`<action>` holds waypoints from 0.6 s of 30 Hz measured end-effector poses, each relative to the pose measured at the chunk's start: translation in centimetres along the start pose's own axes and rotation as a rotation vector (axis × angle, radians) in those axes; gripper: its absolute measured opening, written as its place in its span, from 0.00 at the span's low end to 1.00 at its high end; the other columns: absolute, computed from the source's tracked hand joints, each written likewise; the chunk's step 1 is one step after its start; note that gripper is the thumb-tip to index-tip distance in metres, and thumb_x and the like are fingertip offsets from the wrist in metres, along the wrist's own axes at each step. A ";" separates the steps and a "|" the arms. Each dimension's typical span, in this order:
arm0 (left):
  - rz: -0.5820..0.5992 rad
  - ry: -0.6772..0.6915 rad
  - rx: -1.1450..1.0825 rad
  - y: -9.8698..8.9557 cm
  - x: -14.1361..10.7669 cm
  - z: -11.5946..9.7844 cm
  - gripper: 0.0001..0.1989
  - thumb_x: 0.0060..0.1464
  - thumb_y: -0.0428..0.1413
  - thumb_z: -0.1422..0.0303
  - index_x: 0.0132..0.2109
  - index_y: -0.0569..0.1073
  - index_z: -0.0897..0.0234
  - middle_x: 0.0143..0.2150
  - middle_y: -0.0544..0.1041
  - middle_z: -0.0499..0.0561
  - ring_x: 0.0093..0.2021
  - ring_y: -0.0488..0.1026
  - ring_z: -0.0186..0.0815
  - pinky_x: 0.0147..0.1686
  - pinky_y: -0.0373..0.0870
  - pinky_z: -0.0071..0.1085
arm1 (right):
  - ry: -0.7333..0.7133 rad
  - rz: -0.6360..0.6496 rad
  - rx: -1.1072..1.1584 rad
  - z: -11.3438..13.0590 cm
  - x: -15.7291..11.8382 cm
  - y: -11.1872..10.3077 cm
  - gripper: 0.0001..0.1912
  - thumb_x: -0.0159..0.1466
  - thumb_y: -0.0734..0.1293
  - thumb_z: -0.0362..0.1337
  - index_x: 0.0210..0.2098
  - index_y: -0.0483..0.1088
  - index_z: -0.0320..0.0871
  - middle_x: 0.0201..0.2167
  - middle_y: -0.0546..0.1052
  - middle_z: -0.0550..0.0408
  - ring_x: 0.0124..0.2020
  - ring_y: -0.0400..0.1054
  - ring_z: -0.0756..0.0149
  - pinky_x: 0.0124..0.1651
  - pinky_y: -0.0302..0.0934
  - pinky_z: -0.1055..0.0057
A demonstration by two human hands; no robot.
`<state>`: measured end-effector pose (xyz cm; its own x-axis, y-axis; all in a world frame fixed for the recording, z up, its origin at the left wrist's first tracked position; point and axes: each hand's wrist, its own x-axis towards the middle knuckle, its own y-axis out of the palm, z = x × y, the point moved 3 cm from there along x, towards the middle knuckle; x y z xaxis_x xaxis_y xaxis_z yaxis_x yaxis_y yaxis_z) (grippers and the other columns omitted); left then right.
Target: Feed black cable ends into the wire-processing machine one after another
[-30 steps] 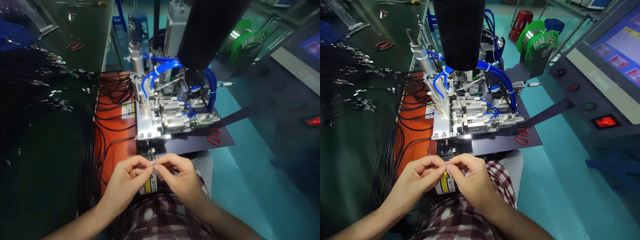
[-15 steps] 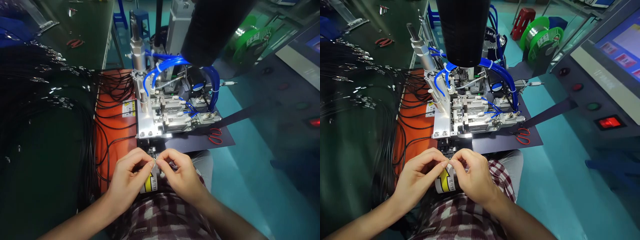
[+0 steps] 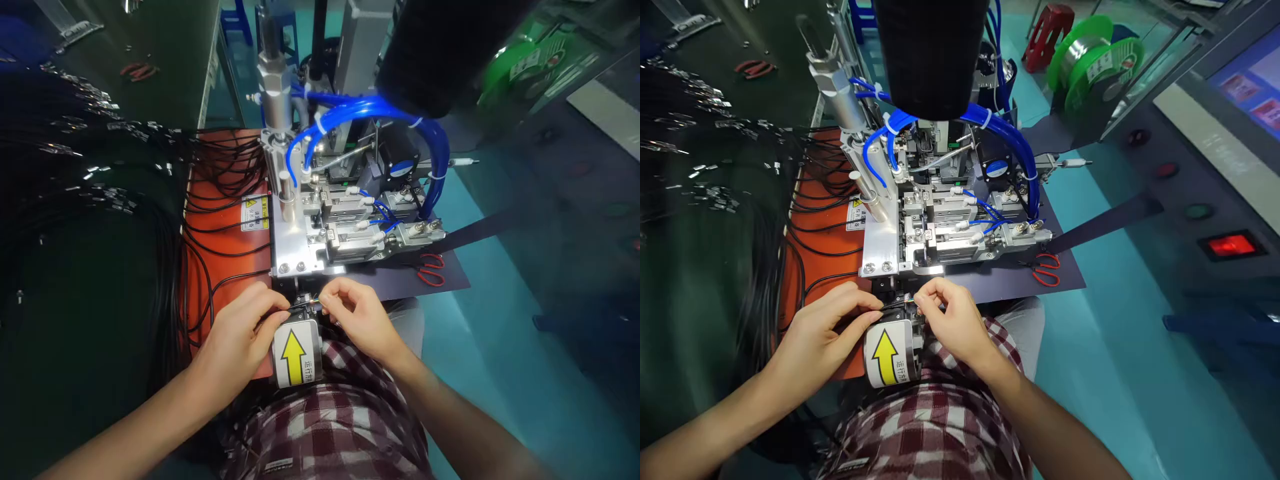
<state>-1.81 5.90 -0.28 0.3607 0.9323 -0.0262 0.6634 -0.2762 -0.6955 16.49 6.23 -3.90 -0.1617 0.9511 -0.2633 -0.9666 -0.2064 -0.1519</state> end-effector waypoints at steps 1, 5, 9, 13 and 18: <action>-0.008 0.059 0.055 0.0 0.0 0.2 0.07 0.60 0.49 0.71 0.38 0.72 0.64 0.33 0.68 0.48 0.33 0.69 0.31 0.34 0.65 0.25 | 0.015 0.013 0.009 -0.3 0.2 0.1 0.08 0.62 0.64 0.36 0.26 0.66 0.41 0.21 0.69 0.59 0.22 0.60 0.71 0.27 0.55 0.73; 0.029 0.255 0.211 0.2 -0.2 1.1 0.14 0.60 0.45 0.76 0.48 0.73 0.66 0.33 0.68 0.49 0.30 0.69 0.31 0.30 0.66 0.25 | 0.055 0.044 0.044 -1.0 0.7 0.5 0.08 0.61 0.64 0.37 0.27 0.67 0.40 0.22 0.70 0.58 0.23 0.61 0.70 0.28 0.56 0.72; 0.070 0.328 0.320 0.6 -0.2 1.5 0.21 0.58 0.44 0.80 0.53 0.72 0.65 0.33 0.67 0.50 0.28 0.68 0.31 0.27 0.66 0.24 | 0.066 0.050 0.032 -1.1 0.9 0.7 0.09 0.62 0.63 0.38 0.28 0.67 0.40 0.22 0.70 0.58 0.22 0.61 0.70 0.27 0.56 0.72; 0.057 0.352 0.368 0.7 -0.1 1.4 0.21 0.57 0.43 0.81 0.53 0.73 0.65 0.32 0.67 0.51 0.27 0.68 0.31 0.25 0.65 0.25 | 0.068 0.039 0.012 -1.2 1.0 0.7 0.09 0.62 0.63 0.38 0.28 0.67 0.40 0.22 0.70 0.58 0.22 0.62 0.70 0.27 0.56 0.72; 0.042 0.370 0.407 0.6 0.0 1.1 0.22 0.56 0.42 0.81 0.52 0.73 0.66 0.32 0.67 0.51 0.25 0.67 0.32 0.23 0.64 0.25 | 0.068 0.024 -0.006 -1.5 1.0 0.8 0.09 0.62 0.64 0.39 0.28 0.68 0.40 0.22 0.71 0.57 0.23 0.62 0.69 0.28 0.57 0.72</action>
<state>-2.12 6.01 -1.54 0.6367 0.7578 0.1431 0.3629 -0.1307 -0.9226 15.88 6.67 -5.71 -0.1702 0.9280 -0.3314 -0.9615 -0.2301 -0.1504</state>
